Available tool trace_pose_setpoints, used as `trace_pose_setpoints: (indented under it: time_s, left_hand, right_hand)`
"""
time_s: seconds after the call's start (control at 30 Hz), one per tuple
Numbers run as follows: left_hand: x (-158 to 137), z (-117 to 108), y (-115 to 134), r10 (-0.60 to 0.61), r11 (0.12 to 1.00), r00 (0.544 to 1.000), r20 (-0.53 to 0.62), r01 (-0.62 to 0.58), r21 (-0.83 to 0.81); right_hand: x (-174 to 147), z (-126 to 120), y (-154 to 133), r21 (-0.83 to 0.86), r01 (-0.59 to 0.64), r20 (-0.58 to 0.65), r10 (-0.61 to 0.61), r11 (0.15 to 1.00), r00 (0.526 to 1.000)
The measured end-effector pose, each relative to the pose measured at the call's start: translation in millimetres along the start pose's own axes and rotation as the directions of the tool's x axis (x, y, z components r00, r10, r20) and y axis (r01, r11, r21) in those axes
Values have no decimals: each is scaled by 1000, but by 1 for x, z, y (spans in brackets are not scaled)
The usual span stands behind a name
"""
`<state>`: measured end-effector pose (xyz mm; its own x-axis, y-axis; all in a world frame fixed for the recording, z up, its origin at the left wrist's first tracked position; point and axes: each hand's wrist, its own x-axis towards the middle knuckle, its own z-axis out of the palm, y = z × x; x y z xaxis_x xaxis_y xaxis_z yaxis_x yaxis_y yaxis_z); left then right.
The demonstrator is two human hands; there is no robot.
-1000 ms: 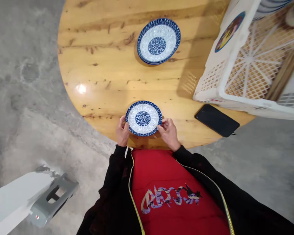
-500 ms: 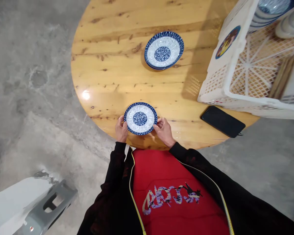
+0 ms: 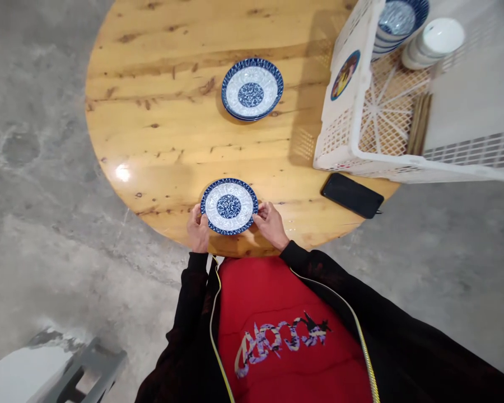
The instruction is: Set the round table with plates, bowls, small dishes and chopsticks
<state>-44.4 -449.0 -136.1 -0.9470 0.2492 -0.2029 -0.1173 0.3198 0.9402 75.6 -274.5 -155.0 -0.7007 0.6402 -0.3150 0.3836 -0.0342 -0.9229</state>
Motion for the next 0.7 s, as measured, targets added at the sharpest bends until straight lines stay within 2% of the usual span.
trace_pose_setpoints:
  time_s: [0.23,0.5,0.63,0.7]
  left_hand:
    - [-2,2,-3,0,1000,997,-73,1,11]
    - [8,-14,-23,40,995,989,-145,-27,96]
    - [12,-13,-26,36,997,988,-153,-25,74]
    - [11,-13,-25,-8,1000,987,-163,11,22]
  right_hand:
    - [1,-2,1,-22,-3,55,5,1000,998]
    - [3,14,7,-66,27,121,-19,997,993]
    - [8,16,8,-97,37,140,-24,995,990]
    - [9,15,9,-65,42,139,-32,997,990]
